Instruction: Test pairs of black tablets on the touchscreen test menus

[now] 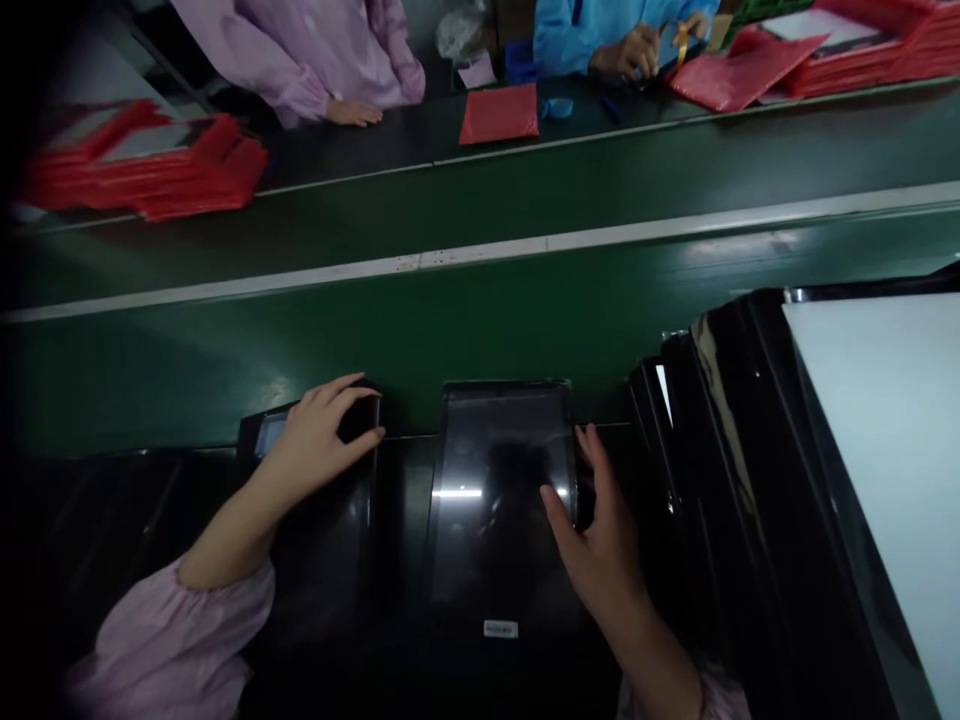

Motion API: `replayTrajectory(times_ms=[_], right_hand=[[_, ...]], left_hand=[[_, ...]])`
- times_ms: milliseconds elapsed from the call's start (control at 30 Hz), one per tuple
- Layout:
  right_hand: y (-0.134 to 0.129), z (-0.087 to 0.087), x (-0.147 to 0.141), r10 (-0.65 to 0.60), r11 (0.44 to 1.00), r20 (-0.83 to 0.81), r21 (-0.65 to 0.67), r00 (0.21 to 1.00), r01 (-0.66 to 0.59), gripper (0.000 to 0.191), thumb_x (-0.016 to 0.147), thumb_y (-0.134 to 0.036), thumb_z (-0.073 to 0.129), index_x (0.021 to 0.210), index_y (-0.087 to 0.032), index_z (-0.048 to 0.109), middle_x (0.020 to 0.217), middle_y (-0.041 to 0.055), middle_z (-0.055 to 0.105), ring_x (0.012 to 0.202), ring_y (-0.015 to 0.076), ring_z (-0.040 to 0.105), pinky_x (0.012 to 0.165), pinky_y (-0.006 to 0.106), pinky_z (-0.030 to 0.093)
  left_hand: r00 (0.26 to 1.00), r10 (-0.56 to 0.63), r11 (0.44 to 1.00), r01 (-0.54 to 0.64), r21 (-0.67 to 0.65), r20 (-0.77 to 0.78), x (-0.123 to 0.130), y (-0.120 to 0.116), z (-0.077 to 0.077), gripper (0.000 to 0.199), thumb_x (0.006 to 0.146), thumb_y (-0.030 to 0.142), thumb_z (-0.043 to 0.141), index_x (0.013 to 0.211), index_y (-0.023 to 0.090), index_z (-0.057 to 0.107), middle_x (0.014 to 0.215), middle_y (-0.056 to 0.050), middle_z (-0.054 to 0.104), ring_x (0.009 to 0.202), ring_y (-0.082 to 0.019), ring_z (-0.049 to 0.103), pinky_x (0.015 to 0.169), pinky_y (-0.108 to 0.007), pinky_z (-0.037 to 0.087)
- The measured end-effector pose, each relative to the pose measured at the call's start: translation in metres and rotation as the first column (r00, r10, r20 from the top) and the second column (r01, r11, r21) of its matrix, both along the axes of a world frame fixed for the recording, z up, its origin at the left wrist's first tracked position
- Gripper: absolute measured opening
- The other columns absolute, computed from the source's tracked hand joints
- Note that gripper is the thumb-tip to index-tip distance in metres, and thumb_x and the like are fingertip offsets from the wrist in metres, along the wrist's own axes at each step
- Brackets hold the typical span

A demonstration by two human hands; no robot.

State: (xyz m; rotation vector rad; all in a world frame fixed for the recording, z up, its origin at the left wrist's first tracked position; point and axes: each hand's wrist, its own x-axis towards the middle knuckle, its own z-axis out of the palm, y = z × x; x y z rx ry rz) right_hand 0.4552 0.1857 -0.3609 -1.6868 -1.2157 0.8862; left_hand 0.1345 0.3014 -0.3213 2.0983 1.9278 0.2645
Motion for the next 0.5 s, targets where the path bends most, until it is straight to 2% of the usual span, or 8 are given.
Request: replayTrajectory(times_ms=[100,167,267,333,433,500], right_hand=[[0.003,-0.002,0.004,0.005,1.0,0.0,0.014,1.0,-0.005,0.069,0.096,-0.055,0.069,0.158,-0.03,0.052,0.161,0.0119,0.058,0.142,0.0331,0.061,0.108,0.051,0.06],[0.005,-0.005,0.006,-0.016,0.999,0.004,0.051,1.0,0.016,0.061,0.096,-0.054,0.07,0.151,-0.03,0.059,0.155,0.0112,0.063,0.137,0.0317,0.065,0.104,0.049,0.062],[0.007,-0.009,0.008,-0.044,0.994,0.015,0.098,0.999,0.043,0.055,0.095,-0.052,0.071,0.144,-0.029,0.064,0.148,0.0113,0.068,0.132,0.0312,0.068,0.101,0.048,0.062],[0.007,-0.01,0.008,-0.051,0.994,0.026,0.096,0.998,0.048,0.053,0.095,-0.053,0.071,0.142,-0.029,0.066,0.146,0.0114,0.069,0.131,0.0313,0.068,0.1,0.048,0.062],[0.008,-0.008,0.008,-0.066,0.995,0.036,0.073,0.997,0.064,0.054,0.092,-0.054,0.071,0.14,-0.028,0.067,0.144,0.0119,0.069,0.127,0.0309,0.07,0.098,0.046,0.063],[0.007,-0.006,0.008,-0.072,0.996,0.034,0.06,0.997,0.07,0.055,0.092,-0.054,0.071,0.139,-0.027,0.067,0.142,0.0121,0.07,0.122,0.0301,0.072,0.095,0.046,0.064]], left_hand=[[0.983,0.057,0.998,-0.06,0.014,0.174,-0.004,0.007,0.008,0.028,0.08,0.046,0.061,0.098,0.026,0.07,0.139,-0.015,0.07,0.137,-0.042,0.057,0.122,-0.064,0.036],[0.944,0.068,0.997,-0.078,0.016,0.322,-0.01,0.009,0.022,0.024,0.078,0.046,0.064,0.09,0.026,0.067,0.133,-0.014,0.071,0.132,-0.038,0.06,0.121,-0.054,0.04],[0.869,0.181,0.983,-0.147,-0.108,0.461,-0.021,0.01,0.049,0.022,0.08,0.041,0.072,0.093,0.023,0.07,0.114,-0.008,0.075,0.115,-0.03,0.066,0.108,-0.038,0.047],[0.844,0.284,0.955,-0.21,-0.208,0.455,-0.027,0.011,0.063,0.017,0.081,0.029,0.078,0.094,0.02,0.072,0.093,-0.001,0.073,0.095,-0.022,0.065,0.092,-0.027,0.048],[0.817,0.297,0.948,-0.188,-0.257,0.495,-0.034,0.015,0.07,0.016,0.074,0.013,0.083,0.087,0.013,0.074,0.077,0.006,0.07,0.082,-0.014,0.059,0.08,-0.016,0.043],[0.756,0.276,0.956,-0.15,-0.254,0.593,-0.044,0.018,0.071,0.02,0.067,0.009,0.087,0.082,0.012,0.075,0.072,0.006,0.071,0.076,-0.011,0.06,0.075,-0.014,0.043]])
